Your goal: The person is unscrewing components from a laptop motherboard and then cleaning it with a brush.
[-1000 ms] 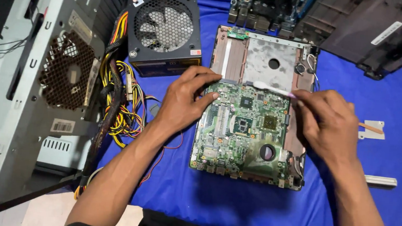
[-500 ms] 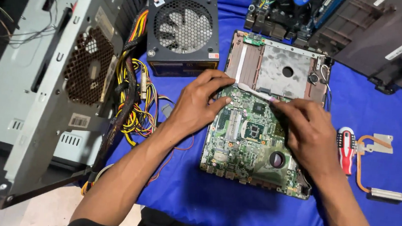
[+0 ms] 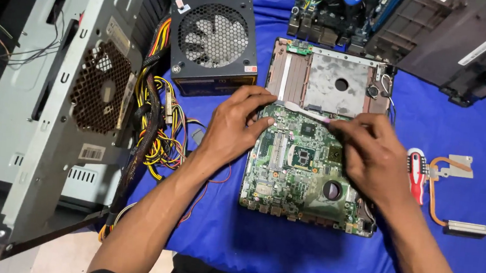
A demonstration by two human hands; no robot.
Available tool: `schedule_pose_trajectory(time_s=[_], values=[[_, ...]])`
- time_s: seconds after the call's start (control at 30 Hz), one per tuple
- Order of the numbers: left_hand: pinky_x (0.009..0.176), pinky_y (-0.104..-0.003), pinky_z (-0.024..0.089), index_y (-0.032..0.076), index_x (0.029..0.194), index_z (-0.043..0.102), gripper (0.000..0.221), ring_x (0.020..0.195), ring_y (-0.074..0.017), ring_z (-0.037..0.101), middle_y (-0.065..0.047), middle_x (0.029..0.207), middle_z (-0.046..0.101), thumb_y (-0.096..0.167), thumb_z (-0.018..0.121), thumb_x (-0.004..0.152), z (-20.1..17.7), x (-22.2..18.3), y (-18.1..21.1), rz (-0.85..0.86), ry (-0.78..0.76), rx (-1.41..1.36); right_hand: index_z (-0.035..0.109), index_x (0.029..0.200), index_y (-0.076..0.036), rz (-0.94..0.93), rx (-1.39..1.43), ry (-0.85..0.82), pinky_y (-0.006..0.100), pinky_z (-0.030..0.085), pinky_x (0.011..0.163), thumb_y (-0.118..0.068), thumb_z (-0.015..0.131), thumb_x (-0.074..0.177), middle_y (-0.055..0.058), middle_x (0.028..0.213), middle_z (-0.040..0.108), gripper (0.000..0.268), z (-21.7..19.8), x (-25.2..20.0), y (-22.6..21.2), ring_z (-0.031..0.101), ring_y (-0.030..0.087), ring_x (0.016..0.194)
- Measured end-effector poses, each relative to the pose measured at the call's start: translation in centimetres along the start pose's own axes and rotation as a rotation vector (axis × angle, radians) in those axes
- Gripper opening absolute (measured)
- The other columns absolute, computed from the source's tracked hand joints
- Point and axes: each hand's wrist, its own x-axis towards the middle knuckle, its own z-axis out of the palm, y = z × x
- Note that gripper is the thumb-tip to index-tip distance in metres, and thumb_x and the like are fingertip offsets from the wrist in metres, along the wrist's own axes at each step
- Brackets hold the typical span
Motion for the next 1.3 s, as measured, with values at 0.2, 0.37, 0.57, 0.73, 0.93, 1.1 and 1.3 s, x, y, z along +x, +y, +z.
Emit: schedule_pose_trajectory(time_s=[0.2, 0.37, 0.57, 0.73, 0.93, 1.1, 1.3], values=[[0.065, -0.035, 0.061, 0.0, 0.12, 0.073, 0.034, 0.074, -0.0241, 0.07, -0.019, 0.117, 0.069, 0.003, 0.08, 0.086, 0.1, 0.0, -0.3, 0.03, -0.02, 0.008, 0.078, 0.12, -0.012, -0.013, 0.079, -0.068, 0.041, 0.058, 0.073, 0.01, 0.063, 0.095, 0.016, 0.104, 0.064, 0.036, -1.0, 0.4, -0.3, 0.066, 0.032, 0.086], [0.066, -0.033, 0.061, 0.007, 0.118, 0.076, 0.036, 0.074, -0.0252, 0.072, -0.012, 0.115, 0.071, 0.006, 0.084, 0.082, 0.4, 0.0, -0.9, 0.055, 0.03, 0.028, 0.081, 0.108, -0.015, 0.027, 0.173, -0.008, 0.039, 0.057, 0.077, 0.005, 0.065, 0.088, 0.01, 0.096, 0.068, 0.033, -1.7, 0.2, -1.5, 0.069, 0.03, 0.086], [0.075, -0.03, 0.054, 0.005, 0.126, 0.07, 0.036, 0.081, -0.017, 0.064, -0.01, 0.125, 0.066, 0.014, 0.078, 0.092, 0.1, -0.2, -0.5, 0.053, -0.029, 0.078, 0.079, 0.12, -0.016, 0.107, 0.145, -0.146, 0.032, 0.049, 0.08, 0.004, 0.058, 0.092, 0.005, 0.101, 0.063, 0.039, -4.0, -0.7, 0.3, 0.063, 0.02, 0.089], [0.074, -0.03, 0.053, 0.006, 0.125, 0.071, 0.035, 0.077, -0.0155, 0.062, -0.009, 0.124, 0.066, 0.014, 0.077, 0.091, 0.1, -0.1, -0.5, 0.028, -0.025, 0.055, 0.08, 0.111, -0.011, 0.098, 0.292, -0.23, 0.031, 0.052, 0.09, 0.003, 0.061, 0.093, 0.006, 0.105, 0.072, 0.029, -5.4, -1.0, 0.4, 0.067, 0.019, 0.096], [0.077, -0.031, 0.052, 0.006, 0.124, 0.072, 0.035, 0.082, -0.017, 0.064, -0.007, 0.122, 0.067, 0.014, 0.077, 0.09, 0.1, -0.1, -0.7, 0.025, -0.022, 0.043, 0.08, 0.112, -0.012, 0.125, 0.317, -0.284, 0.033, 0.053, 0.09, -0.001, 0.062, 0.093, 0.005, 0.104, 0.073, 0.028, -5.6, -1.2, 0.8, 0.067, 0.019, 0.096], [0.073, -0.031, 0.054, 0.005, 0.124, 0.071, 0.035, 0.083, -0.0177, 0.064, -0.009, 0.123, 0.067, 0.013, 0.078, 0.09, 0.1, 0.0, -0.5, 0.033, -0.037, 0.052, 0.079, 0.112, -0.014, 0.0, 0.436, -0.367, 0.031, 0.058, 0.081, -0.021, 0.059, 0.098, 0.004, 0.098, 0.072, 0.025, -5.5, -0.8, -0.5, 0.068, 0.016, 0.088], [0.071, -0.03, 0.052, 0.007, 0.123, 0.072, 0.033, 0.079, -0.016, 0.062, -0.007, 0.123, 0.067, 0.012, 0.077, 0.09, 0.2, -0.1, -0.4, 0.01, -0.029, 0.043, 0.077, 0.118, -0.022, 0.019, 0.33, -0.343, 0.022, 0.052, 0.056, -0.005, 0.059, 0.093, 0.001, 0.102, 0.07, 0.035, -4.6, -1.5, -0.3, 0.062, 0.01, 0.08]])
